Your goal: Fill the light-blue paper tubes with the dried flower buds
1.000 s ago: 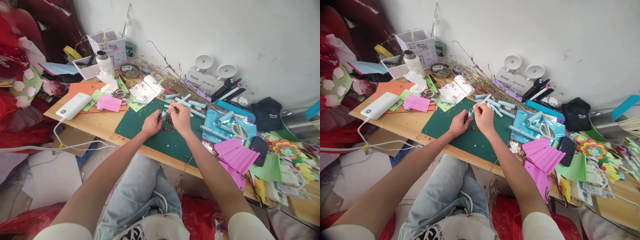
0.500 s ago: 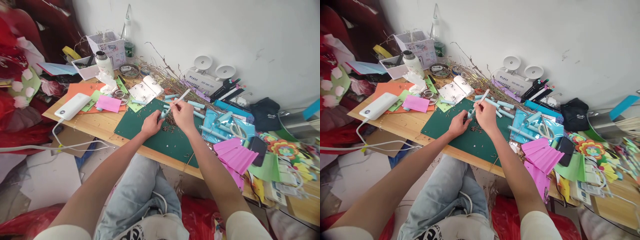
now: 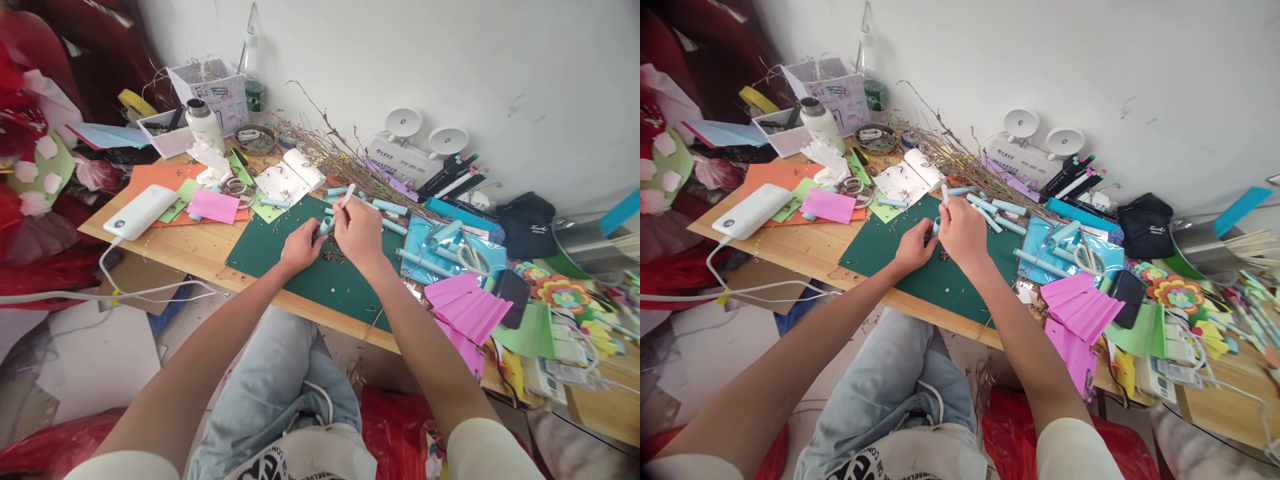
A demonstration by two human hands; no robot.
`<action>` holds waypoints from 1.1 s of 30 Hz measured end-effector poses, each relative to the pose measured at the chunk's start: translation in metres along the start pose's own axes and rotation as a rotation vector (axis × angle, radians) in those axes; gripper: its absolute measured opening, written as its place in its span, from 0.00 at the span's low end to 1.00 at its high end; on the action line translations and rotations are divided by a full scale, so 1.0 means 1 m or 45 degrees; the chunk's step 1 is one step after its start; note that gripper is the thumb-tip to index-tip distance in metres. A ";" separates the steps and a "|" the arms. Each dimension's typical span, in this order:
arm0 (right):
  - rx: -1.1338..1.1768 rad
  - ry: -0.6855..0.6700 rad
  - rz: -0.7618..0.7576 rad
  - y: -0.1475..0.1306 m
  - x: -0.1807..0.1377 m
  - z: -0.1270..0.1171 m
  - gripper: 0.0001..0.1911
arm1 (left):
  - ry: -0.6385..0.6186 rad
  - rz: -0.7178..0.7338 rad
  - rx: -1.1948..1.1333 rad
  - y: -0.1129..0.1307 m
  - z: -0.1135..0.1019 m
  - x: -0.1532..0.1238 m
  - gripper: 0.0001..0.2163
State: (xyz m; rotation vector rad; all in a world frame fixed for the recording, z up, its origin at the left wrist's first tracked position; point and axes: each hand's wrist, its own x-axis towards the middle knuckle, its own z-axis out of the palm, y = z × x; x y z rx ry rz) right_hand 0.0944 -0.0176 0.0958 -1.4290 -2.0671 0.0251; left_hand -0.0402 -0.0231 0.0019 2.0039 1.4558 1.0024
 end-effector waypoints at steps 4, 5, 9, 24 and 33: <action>0.028 -0.046 -0.029 0.000 -0.002 0.004 0.13 | 0.000 0.010 -0.016 0.000 0.000 0.000 0.05; 0.055 -0.039 -0.035 0.001 -0.002 0.005 0.13 | -0.002 0.004 -0.025 0.000 0.000 0.000 0.05; 0.162 0.050 -0.011 0.007 -0.001 0.004 0.14 | -0.015 -0.013 -0.032 0.001 -0.001 -0.001 0.06; 0.617 0.007 0.277 0.009 -0.006 -0.005 0.15 | -0.012 -0.005 -0.019 0.000 0.000 -0.002 0.07; 0.567 -0.025 0.277 0.015 -0.002 -0.009 0.12 | 0.004 -0.010 -0.024 0.000 0.001 -0.001 0.06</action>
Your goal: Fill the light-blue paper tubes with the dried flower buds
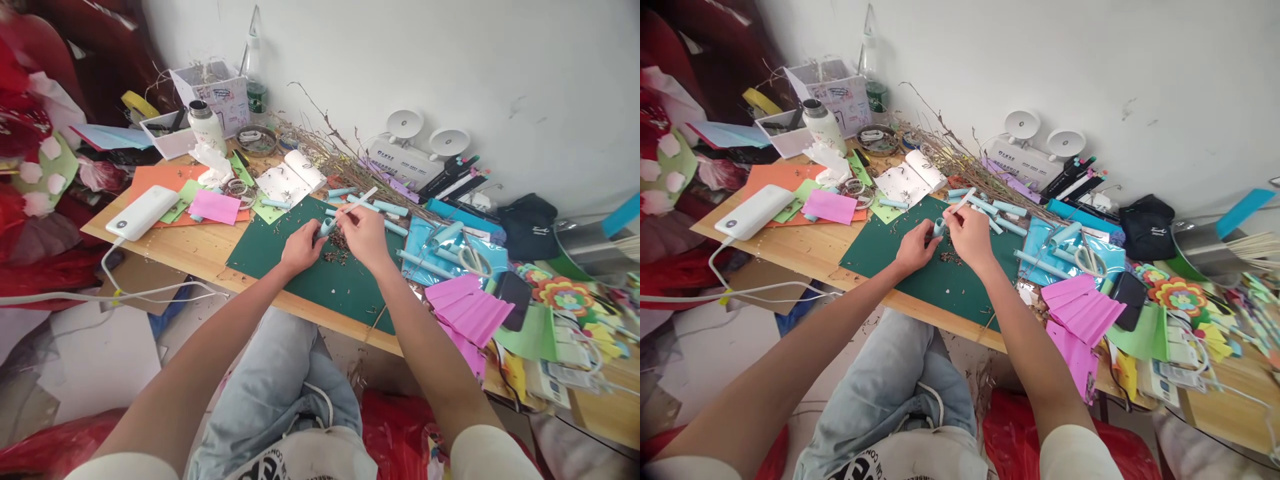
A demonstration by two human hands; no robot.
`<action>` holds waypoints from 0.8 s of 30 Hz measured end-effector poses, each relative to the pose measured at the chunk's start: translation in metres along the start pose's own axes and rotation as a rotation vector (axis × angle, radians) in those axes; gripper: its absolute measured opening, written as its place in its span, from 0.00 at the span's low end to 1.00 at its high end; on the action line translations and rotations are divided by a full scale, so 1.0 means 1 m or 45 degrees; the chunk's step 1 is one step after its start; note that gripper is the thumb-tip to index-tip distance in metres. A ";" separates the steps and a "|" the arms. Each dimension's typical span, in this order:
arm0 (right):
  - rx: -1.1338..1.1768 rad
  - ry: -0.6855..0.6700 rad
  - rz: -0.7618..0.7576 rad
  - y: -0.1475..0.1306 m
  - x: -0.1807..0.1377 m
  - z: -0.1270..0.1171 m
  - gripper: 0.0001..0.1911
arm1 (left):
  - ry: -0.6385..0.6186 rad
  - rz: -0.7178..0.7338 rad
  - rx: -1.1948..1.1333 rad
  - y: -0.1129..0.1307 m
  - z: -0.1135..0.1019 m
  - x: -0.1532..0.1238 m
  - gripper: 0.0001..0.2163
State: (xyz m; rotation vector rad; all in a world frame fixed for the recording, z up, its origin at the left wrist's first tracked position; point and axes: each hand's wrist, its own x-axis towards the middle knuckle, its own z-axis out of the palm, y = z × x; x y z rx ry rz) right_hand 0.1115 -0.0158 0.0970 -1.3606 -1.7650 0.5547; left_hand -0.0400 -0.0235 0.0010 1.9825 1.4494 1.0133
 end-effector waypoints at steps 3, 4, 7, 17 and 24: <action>-0.029 0.024 0.020 0.000 0.006 -0.002 0.12 | -0.001 -0.001 0.003 0.000 0.000 0.000 0.07; -0.035 -0.026 0.019 -0.001 0.008 -0.002 0.11 | -0.003 -0.001 0.003 0.000 0.000 0.000 0.07; -0.107 -0.128 -0.015 -0.006 0.011 -0.004 0.10 | 0.003 -0.007 0.001 0.000 0.000 0.000 0.06; -0.255 0.020 -0.200 -0.010 0.003 0.001 0.10 | 0.008 0.001 0.008 0.000 0.000 0.000 0.06; -0.086 0.012 -0.051 -0.008 0.004 -0.002 0.11 | 0.006 0.010 0.017 0.000 0.000 0.000 0.06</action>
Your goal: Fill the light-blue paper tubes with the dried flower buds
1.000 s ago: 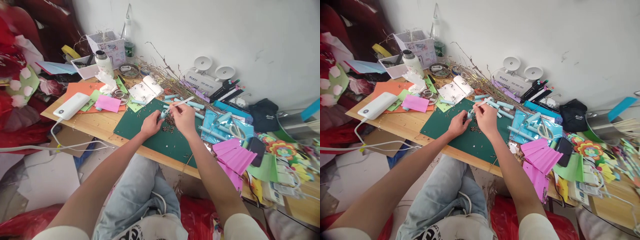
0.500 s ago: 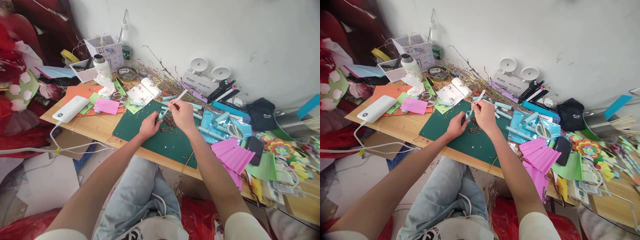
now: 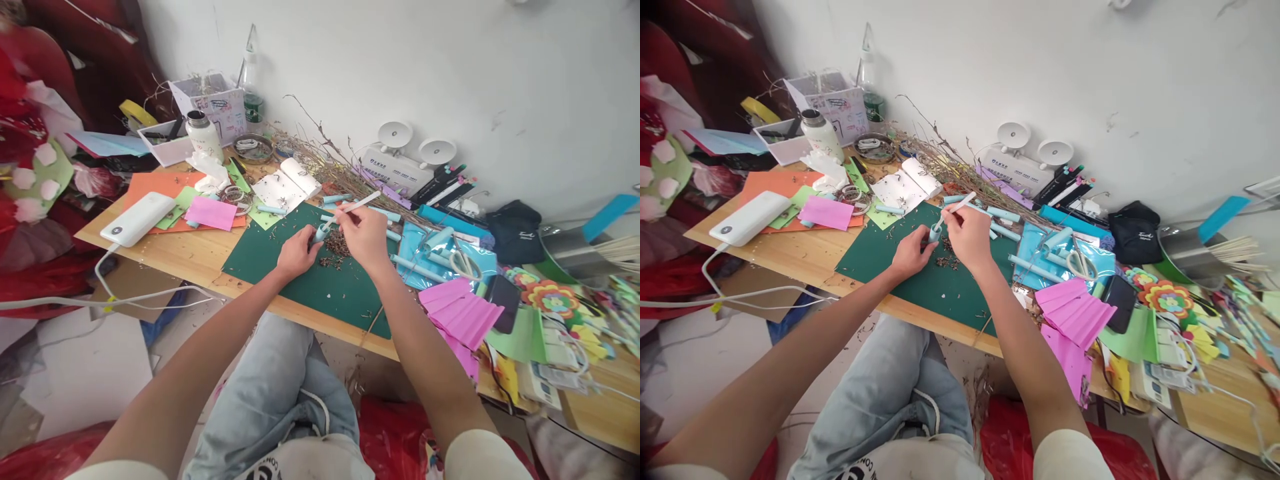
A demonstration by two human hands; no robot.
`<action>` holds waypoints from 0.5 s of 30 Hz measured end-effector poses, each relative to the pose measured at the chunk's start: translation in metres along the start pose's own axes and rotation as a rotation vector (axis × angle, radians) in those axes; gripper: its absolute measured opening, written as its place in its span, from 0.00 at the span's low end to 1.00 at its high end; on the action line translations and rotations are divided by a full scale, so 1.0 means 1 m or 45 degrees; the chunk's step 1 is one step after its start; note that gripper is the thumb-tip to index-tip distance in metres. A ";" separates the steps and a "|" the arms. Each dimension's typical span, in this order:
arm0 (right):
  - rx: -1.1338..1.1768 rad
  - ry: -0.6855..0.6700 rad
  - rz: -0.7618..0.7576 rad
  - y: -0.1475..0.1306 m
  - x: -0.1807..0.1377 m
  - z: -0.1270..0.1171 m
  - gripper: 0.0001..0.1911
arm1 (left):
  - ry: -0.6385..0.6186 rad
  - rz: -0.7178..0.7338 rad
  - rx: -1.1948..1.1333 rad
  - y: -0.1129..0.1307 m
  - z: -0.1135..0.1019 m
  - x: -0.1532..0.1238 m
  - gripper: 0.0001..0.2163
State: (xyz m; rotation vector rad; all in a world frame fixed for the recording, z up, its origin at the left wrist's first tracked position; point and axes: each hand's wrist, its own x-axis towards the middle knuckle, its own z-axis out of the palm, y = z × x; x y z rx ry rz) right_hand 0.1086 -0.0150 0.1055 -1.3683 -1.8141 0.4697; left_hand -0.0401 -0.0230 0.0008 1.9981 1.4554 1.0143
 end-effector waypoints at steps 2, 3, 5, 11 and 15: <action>0.083 -0.015 0.063 0.003 0.000 0.002 0.11 | -0.004 0.004 0.001 0.000 0.000 0.000 0.06; 0.118 -0.053 0.086 0.005 0.001 0.004 0.10 | -0.008 0.001 0.005 0.000 0.000 0.000 0.06; 0.173 -0.070 0.135 0.009 0.001 0.005 0.10 | -0.014 -0.010 0.013 0.000 0.000 0.000 0.06; 0.007 -0.086 0.059 0.007 0.002 0.001 0.10 | 0.000 0.000 -0.020 -0.001 0.000 -0.001 0.06; -0.172 -0.055 -0.045 -0.001 0.001 -0.003 0.11 | -0.009 0.001 -0.005 0.000 -0.001 -0.002 0.06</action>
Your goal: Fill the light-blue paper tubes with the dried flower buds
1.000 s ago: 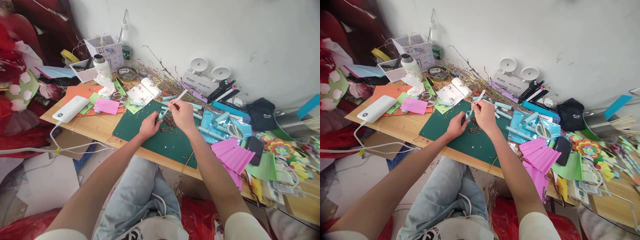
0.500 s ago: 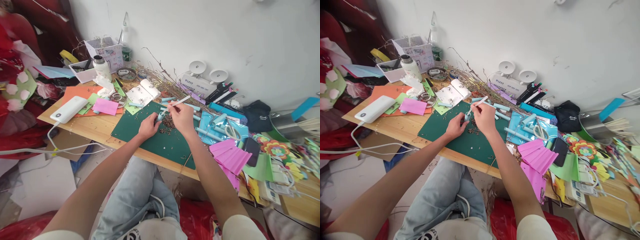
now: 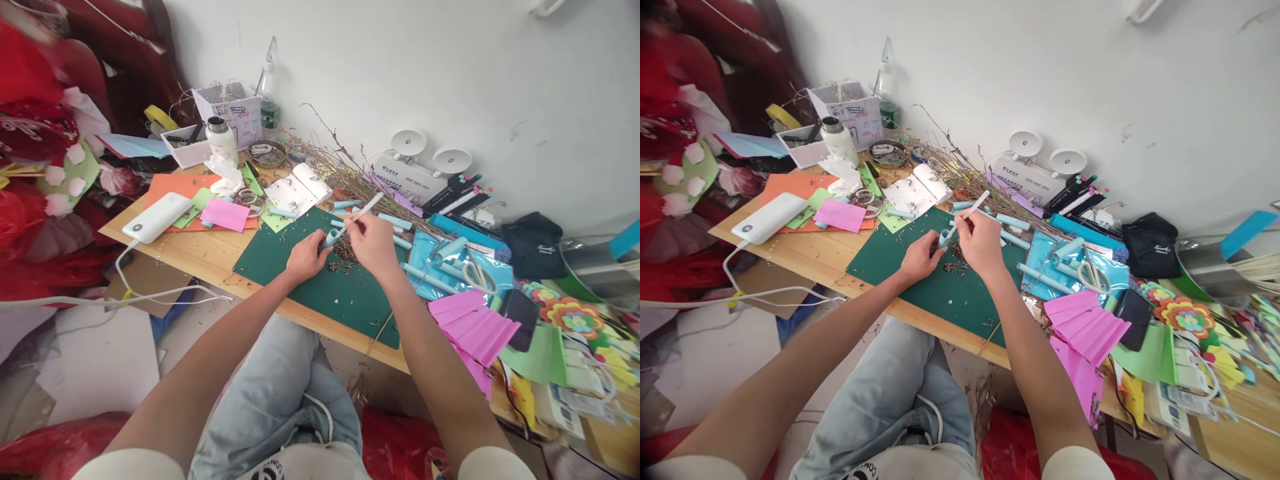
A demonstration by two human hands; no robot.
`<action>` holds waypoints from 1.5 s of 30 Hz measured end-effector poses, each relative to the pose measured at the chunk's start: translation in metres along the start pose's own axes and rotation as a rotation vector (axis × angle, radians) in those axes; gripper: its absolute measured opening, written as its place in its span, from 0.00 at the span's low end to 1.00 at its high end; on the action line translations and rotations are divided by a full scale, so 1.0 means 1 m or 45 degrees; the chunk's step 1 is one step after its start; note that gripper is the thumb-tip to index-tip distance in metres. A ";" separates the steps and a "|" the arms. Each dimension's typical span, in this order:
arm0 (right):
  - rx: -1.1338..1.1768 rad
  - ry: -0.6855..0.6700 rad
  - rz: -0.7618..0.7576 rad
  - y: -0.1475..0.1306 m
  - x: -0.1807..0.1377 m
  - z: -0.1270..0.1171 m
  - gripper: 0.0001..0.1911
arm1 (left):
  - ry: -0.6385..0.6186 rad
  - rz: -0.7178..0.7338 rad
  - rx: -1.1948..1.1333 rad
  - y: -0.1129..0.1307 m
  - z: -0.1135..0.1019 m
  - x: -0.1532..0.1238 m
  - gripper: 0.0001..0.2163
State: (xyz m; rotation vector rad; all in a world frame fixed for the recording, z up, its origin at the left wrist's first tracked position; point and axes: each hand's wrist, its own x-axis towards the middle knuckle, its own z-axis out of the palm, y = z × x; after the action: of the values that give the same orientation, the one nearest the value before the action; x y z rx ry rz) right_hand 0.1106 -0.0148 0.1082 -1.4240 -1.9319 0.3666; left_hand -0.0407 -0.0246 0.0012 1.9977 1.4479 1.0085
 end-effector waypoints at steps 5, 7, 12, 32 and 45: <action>-0.141 -0.043 -0.114 0.001 0.001 0.002 0.11 | -0.004 -0.026 0.012 0.001 -0.001 0.000 0.07; -0.145 0.002 -0.122 0.002 0.000 0.004 0.12 | -0.012 -0.029 0.011 0.001 -0.001 0.000 0.07; -0.078 0.037 -0.163 0.003 -0.003 0.012 0.12 | -0.004 -0.015 0.001 0.001 -0.001 0.000 0.06; -0.064 0.117 0.053 0.003 -0.009 0.017 0.12 | -0.017 -0.019 0.021 0.001 -0.002 0.000 0.06; -0.167 0.140 -0.184 0.006 -0.009 0.020 0.16 | -0.004 0.001 0.019 0.003 -0.001 0.000 0.06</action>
State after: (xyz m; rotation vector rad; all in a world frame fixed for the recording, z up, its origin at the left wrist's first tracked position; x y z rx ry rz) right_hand 0.1026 -0.0180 0.0871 -1.3468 -1.9844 0.0939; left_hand -0.0400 -0.0260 0.0035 2.0096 1.4572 0.9973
